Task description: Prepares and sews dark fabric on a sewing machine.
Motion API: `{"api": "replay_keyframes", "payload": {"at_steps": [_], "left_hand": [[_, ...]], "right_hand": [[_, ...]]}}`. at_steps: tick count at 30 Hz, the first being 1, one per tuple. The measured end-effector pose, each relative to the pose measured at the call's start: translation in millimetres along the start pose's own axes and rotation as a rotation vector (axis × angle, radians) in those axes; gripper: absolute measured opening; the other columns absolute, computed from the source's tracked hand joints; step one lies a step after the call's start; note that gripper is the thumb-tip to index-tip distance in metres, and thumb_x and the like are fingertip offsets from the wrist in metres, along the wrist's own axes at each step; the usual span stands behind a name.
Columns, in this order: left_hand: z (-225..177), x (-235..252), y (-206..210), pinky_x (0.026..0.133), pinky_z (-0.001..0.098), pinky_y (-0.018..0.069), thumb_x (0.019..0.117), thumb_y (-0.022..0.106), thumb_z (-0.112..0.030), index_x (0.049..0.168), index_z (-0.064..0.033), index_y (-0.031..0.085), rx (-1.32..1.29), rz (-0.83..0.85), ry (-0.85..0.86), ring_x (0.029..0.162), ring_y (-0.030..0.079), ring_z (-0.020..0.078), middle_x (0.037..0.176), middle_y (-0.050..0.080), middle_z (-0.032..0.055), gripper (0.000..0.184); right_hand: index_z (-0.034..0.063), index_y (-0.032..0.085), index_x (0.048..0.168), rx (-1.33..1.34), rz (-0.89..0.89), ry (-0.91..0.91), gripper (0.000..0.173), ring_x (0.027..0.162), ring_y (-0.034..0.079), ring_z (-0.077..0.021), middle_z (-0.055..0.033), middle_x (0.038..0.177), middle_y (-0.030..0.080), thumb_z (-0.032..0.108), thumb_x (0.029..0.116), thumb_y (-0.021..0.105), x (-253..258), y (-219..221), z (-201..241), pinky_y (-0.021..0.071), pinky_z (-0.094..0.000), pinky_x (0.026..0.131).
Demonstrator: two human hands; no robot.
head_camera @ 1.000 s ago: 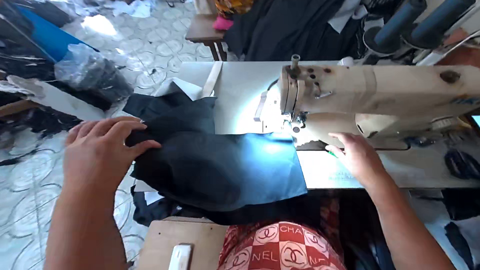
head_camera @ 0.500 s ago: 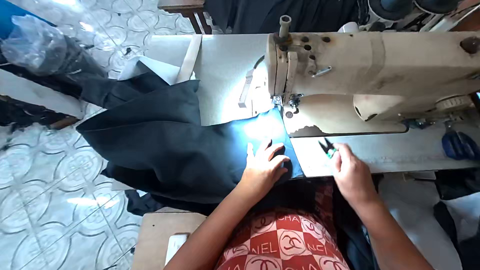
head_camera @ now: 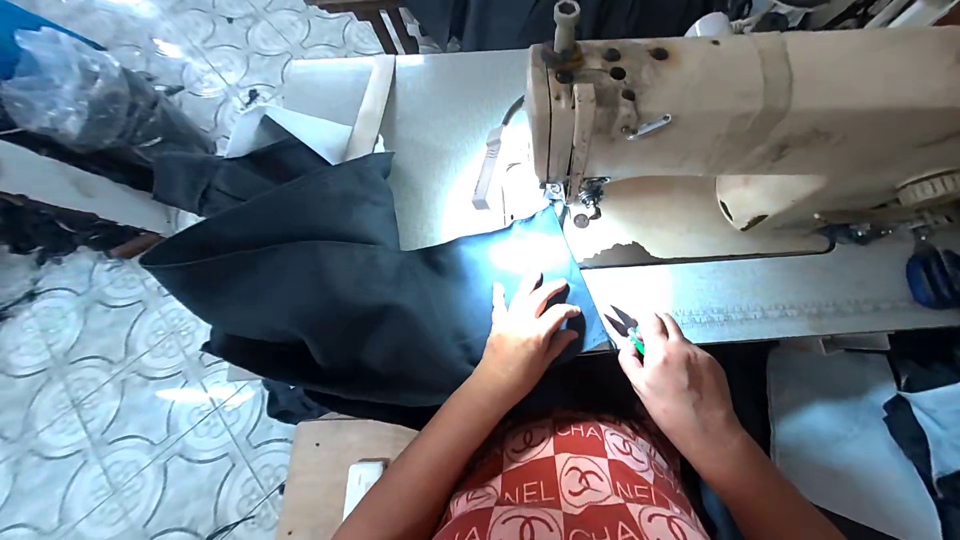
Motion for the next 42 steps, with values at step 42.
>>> {"api": "replay_keyframes", "payload": {"at_steps": [42], "left_hand": [[15,0,-6,0.111,0.0814,0.0209,0.0988,0.063,-0.041,0.119,-0.0273,0.075,0.073,-0.056,-0.116,0.147,0.043,0.0343,0.146,0.06,0.0011,0.027]], "right_hand": [[-0.0019,0.062,0.13,0.163,-0.056,0.232,0.035,0.087,0.071,-0.0439,-0.0255,0.109,0.07,0.017,0.1007,0.062,26,3,-67,0.056,-0.0615,0.07]]}}
Point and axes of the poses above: each hand's wrist, its own x-axis towards the middle knuckle, its own y-axis out of the palm, z = x × y, the point moved 1 cm from there along x, towards the middle knuckle
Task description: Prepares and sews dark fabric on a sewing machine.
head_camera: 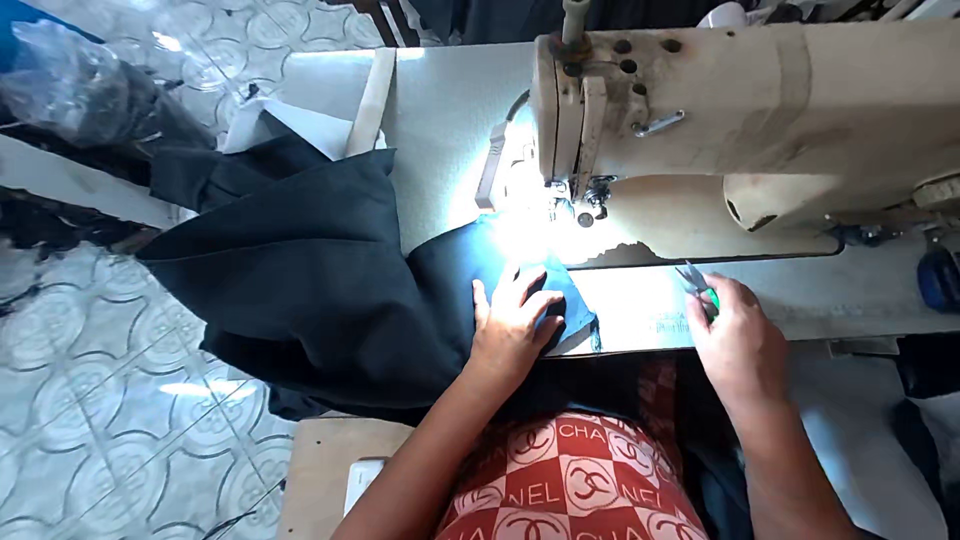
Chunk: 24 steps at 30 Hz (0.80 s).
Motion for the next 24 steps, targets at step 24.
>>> {"api": "replay_keyframes", "payload": {"at_steps": [24], "left_hand": [[3,-14,-10,0.111,0.0806,0.0225,0.098,0.064,-0.038,0.119,-0.0278,0.074,-0.058,0.066,0.053,0.146,0.045,0.0331,0.145,0.062,-0.0009,0.025]], "right_hand": [[0.0054,0.077,0.115,0.034,-0.033,-0.361,0.025,0.065,0.071,-0.0293,-0.0175,0.094,0.072,0.011,0.0971,0.06,-15,46,78,0.0563,-0.0406,0.051]]}}
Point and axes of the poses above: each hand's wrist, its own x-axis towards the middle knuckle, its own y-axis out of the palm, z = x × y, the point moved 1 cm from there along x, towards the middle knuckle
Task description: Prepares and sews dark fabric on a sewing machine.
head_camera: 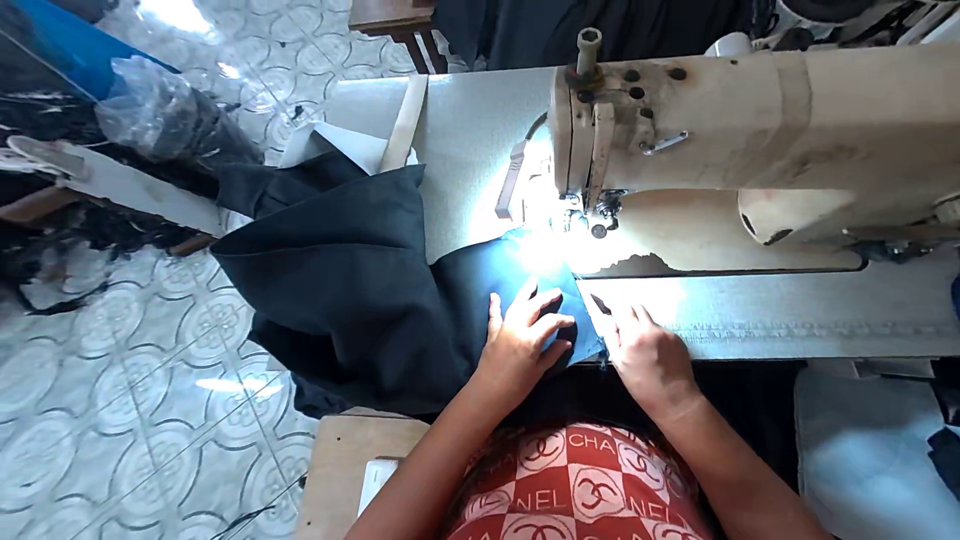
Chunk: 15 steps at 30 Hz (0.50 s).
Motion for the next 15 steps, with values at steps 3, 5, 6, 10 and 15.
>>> {"api": "replay_keyframes", "payload": {"at_steps": [3,5,6,10,15], "left_hand": [[-1,-2,-1,0.111,0.081,0.022,0.0974,0.065,-0.037,0.119,-0.0277,0.074,-0.018,0.011,0.011,0.145,0.045,0.0325,0.145,0.062,-0.0004,0.024],[-3,-3,-1,0.111,0.0814,0.0217,0.0965,0.067,-0.035,0.118,-0.0273,0.074,-0.038,0.027,0.031,0.145,0.046,0.0312,0.144,0.062,-0.0009,0.024],[-5,-3,0,0.111,0.0811,0.0219,0.0961,0.067,-0.034,0.117,-0.0275,0.074,-0.045,0.038,0.04,0.145,0.046,0.0303,0.144,0.062,-0.0018,0.023],[-9,-6,1,0.111,0.0805,0.0224,0.0951,0.069,-0.035,0.116,-0.0271,0.075,-0.063,0.068,0.099,0.145,0.047,0.0298,0.144,0.062,-0.0032,0.023],[-6,-39,-53,0.112,0.0774,0.0211,0.1014,0.061,-0.042,0.124,-0.0284,0.07,0.29,-0.324,-0.049,0.145,0.042,0.0414,0.144,0.061,0.0102,0.028]], "right_hand": [[-0.0037,0.073,0.105,0.005,0.086,0.13,0.02,0.069,0.073,-0.0343,-0.023,0.103,0.073,0.011,0.0947,0.062,6,-7,-5,0.0583,-0.0489,0.057],[-0.0029,0.073,0.102,0.039,0.089,0.145,0.023,0.069,0.073,-0.0328,-0.0209,0.103,0.073,0.017,0.0949,0.064,10,-3,-2,0.0586,-0.0477,0.058],[-0.0024,0.073,0.101,0.052,0.079,0.131,0.024,0.069,0.073,-0.0319,-0.0203,0.103,0.073,0.019,0.0958,0.064,12,1,0,0.0588,-0.0463,0.058],[-0.0006,0.073,0.11,0.06,0.071,0.154,0.023,0.071,0.073,-0.0354,-0.0208,0.101,0.073,0.013,0.0985,0.059,21,4,-5,0.0592,-0.0497,0.059],[0.0007,0.061,0.134,-0.057,0.066,0.357,0.038,0.104,0.068,-0.0503,-0.0299,0.124,0.065,0.025,0.1049,0.056,29,-27,-87,0.0547,-0.0663,0.083]]}}
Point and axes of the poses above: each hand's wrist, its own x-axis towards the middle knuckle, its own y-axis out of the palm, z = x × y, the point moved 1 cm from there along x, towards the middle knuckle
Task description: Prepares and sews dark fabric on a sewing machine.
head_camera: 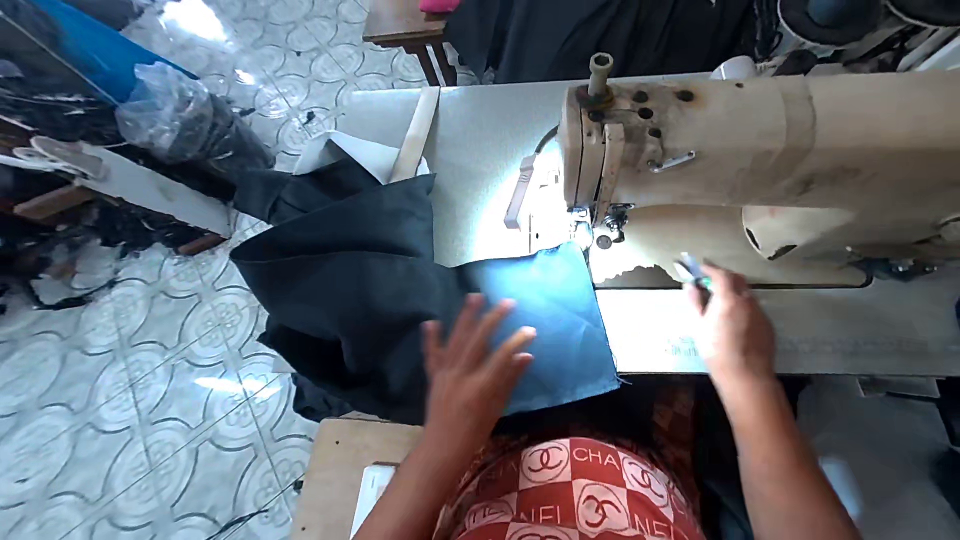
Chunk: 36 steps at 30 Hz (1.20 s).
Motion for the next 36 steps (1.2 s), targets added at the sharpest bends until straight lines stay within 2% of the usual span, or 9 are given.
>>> {"api": "replay_keyframes", "payload": {"at_steps": [3,5,10,17,19,22,31,34,36], "left_hand": [[40,-7,-47,0.105,0.0848,0.0195,0.0923,0.069,-0.049,0.139,-0.0131,0.062,0.278,-0.134,-0.337,0.144,0.028,0.062,0.153,0.043,0.0326,0.059],[65,-10,-58,0.102,0.0775,0.0342,0.086,0.074,-0.049,0.149,-0.0091,0.051,0.331,-0.035,-0.555,0.139,0.037,0.0613,0.155,0.038,0.0349,0.077],[72,18,-75,0.087,0.0668,0.0526,0.0977,0.067,-0.019,0.114,0.0027,0.072,0.162,0.11,-0.483,0.106,0.068,0.0462,0.115,0.07,0.0264,0.027],[105,151,-100,0.093,0.0717,0.047,0.1038,0.058,-0.017,0.12,0.004,0.067,0.163,-0.003,-0.306,0.114,0.062,0.0534,0.123,0.064,0.0325,0.028],[97,184,-81,0.104,0.0707,0.0417,0.1052,0.051,-0.012,0.138,-0.003,0.059,0.14,-0.017,-0.249,0.127,0.057,0.0478,0.138,0.059,0.027,0.035],[58,184,-55,0.105,0.0893,0.0097,0.1054,0.052,-0.019,0.155,-0.011,0.044,0.182,0.003,-0.27,0.148,0.03,0.0539,0.159,0.04,0.024,0.05],[85,143,75,0.106,0.087,0.0049,0.0984,0.044,-0.068,0.161,-0.0305,0.035,0.213,0.433,-0.329,0.156,0.011,0.0468,0.171,0.021,0.008,0.073],[73,136,54,0.108,0.0859,0.0083,0.099,0.059,-0.049,0.146,-0.021,0.057,0.126,0.295,-0.145,0.153,0.027,0.0431,0.164,0.039,0.0089,0.055],[54,116,29,0.111,0.0722,0.0322,0.0976,0.067,-0.029,0.122,-0.0134,0.073,-0.027,0.258,-0.012,0.136,0.053,0.0353,0.141,0.061,0.0103,0.029]], "right_hand": [[-0.0014,0.058,0.138,-0.036,-0.09,-0.05,0.042,0.128,0.052,-0.0552,-0.0316,0.141,0.054,0.019,0.1021,0.059,18,-4,-37,0.0444,-0.0718,0.097],[0.0018,0.053,0.147,-0.024,-0.092,-0.232,0.049,0.14,0.042,-0.0527,-0.0278,0.153,0.046,0.018,0.1017,0.06,16,-1,-22,0.0381,-0.0719,0.106],[0.0197,0.071,0.131,0.204,-0.093,-0.85,0.034,0.136,0.056,-0.0302,-0.0063,0.14,0.066,0.011,0.1034,0.053,0,46,63,0.0455,-0.0537,0.11],[0.0186,0.078,0.112,0.132,-0.047,-0.831,0.023,0.092,0.071,-0.0258,-0.0034,0.106,0.076,0.017,0.0971,0.059,-55,51,116,0.0559,-0.0486,0.076],[0.0187,0.078,0.109,0.121,-0.056,-0.789,0.02,0.093,0.071,-0.0263,-0.004,0.104,0.075,0.02,0.095,0.063,-62,53,126,0.0554,-0.049,0.075],[0.0218,0.077,0.115,0.086,-0.087,-0.712,0.026,0.118,0.067,-0.0262,-0.0016,0.126,0.073,0.031,0.1001,0.058,-55,57,121,0.0528,-0.0519,0.091],[0.0242,0.076,0.119,0.172,-0.041,-0.765,0.028,0.108,0.07,-0.0219,0.0,0.121,0.075,0.033,0.1037,0.054,-54,56,99,0.0553,-0.0449,0.087],[0.0239,0.077,0.116,0.234,0.001,-0.748,0.027,0.108,0.07,-0.0203,0.0013,0.119,0.075,0.03,0.1058,0.053,-44,53,96,0.0551,-0.0457,0.088],[0.0221,0.077,0.117,0.276,0.017,-0.741,0.026,0.108,0.071,-0.0207,-0.0001,0.119,0.075,0.026,0.1045,0.055,-38,52,93,0.0555,-0.0465,0.089]]}}
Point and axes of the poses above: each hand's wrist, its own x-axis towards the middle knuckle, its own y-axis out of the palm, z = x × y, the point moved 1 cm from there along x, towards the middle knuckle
